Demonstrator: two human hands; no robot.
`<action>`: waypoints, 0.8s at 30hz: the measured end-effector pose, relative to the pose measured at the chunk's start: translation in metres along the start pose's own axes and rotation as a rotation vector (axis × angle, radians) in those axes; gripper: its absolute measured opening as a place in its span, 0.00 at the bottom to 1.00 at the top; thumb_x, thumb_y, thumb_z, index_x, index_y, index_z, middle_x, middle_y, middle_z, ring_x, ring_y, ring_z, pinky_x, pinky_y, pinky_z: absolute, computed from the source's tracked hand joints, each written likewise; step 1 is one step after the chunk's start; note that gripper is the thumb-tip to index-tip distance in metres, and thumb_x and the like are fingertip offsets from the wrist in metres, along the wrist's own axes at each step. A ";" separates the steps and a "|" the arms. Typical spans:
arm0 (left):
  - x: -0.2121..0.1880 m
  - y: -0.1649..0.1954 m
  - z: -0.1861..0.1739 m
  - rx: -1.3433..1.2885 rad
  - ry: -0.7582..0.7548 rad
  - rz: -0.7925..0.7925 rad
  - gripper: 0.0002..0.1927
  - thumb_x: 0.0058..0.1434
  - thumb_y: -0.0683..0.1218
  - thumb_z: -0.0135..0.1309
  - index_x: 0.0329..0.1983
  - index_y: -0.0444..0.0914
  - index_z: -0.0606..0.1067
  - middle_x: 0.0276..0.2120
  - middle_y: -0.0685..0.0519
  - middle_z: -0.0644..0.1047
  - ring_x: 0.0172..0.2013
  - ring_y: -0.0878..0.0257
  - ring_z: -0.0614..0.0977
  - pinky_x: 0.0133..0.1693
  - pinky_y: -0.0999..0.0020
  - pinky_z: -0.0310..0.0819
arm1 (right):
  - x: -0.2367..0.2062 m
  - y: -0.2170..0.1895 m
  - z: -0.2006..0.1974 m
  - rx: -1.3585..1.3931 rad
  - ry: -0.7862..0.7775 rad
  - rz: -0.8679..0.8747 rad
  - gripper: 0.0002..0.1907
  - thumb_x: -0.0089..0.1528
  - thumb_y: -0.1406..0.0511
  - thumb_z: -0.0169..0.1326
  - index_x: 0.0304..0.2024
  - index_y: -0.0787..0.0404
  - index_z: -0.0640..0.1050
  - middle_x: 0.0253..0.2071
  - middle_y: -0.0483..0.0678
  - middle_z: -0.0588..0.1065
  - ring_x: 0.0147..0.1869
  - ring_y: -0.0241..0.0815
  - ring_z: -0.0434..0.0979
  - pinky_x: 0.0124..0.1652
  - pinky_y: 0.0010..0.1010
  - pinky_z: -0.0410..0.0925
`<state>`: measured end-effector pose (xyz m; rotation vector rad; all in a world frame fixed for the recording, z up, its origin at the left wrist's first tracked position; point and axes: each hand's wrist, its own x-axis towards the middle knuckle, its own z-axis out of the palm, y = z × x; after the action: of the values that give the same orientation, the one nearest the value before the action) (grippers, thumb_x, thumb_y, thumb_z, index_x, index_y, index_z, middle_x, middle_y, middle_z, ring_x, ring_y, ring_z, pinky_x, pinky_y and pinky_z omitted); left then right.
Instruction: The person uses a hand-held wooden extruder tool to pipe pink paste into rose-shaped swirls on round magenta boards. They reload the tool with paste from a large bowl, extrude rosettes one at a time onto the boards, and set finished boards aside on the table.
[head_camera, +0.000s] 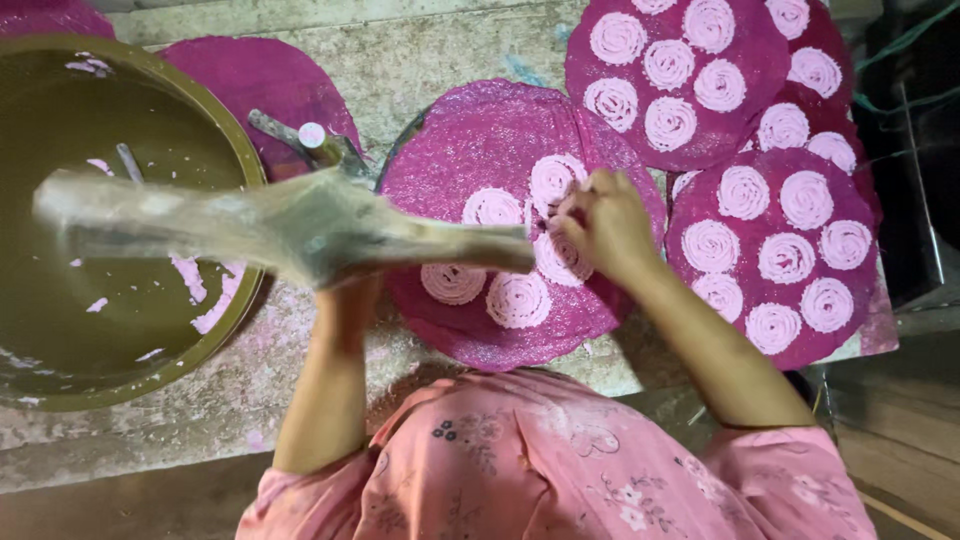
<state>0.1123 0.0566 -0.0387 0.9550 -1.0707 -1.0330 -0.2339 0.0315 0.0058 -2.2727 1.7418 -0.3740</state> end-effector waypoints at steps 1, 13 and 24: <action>-0.006 0.001 -0.015 0.005 0.053 -0.014 0.12 0.71 0.49 0.53 0.53 0.39 0.70 0.46 0.51 0.77 0.46 0.58 0.81 0.49 0.62 0.81 | 0.001 -0.005 0.009 -0.073 0.032 -0.041 0.16 0.56 0.58 0.65 0.43 0.61 0.85 0.44 0.51 0.75 0.51 0.49 0.70 0.51 0.42 0.67; -0.047 0.009 -0.077 0.020 0.327 -0.059 0.13 0.71 0.48 0.54 0.53 0.38 0.70 0.47 0.50 0.77 0.46 0.57 0.80 0.50 0.61 0.81 | 0.016 -0.029 0.029 0.115 0.101 -0.081 0.08 0.60 0.65 0.64 0.41 0.61 0.84 0.39 0.51 0.74 0.45 0.48 0.73 0.44 0.41 0.66; -0.044 0.008 -0.075 0.001 0.298 -0.077 0.13 0.70 0.47 0.55 0.54 0.38 0.70 0.48 0.50 0.77 0.47 0.57 0.80 0.50 0.60 0.80 | 0.036 -0.034 0.017 0.579 -0.152 -0.064 0.13 0.62 0.64 0.61 0.45 0.64 0.74 0.36 0.49 0.76 0.40 0.46 0.77 0.41 0.36 0.71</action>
<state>0.1795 0.1092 -0.0570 1.1189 -0.7925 -0.9174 -0.1882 0.0059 0.0035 -1.8809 1.2757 -0.6090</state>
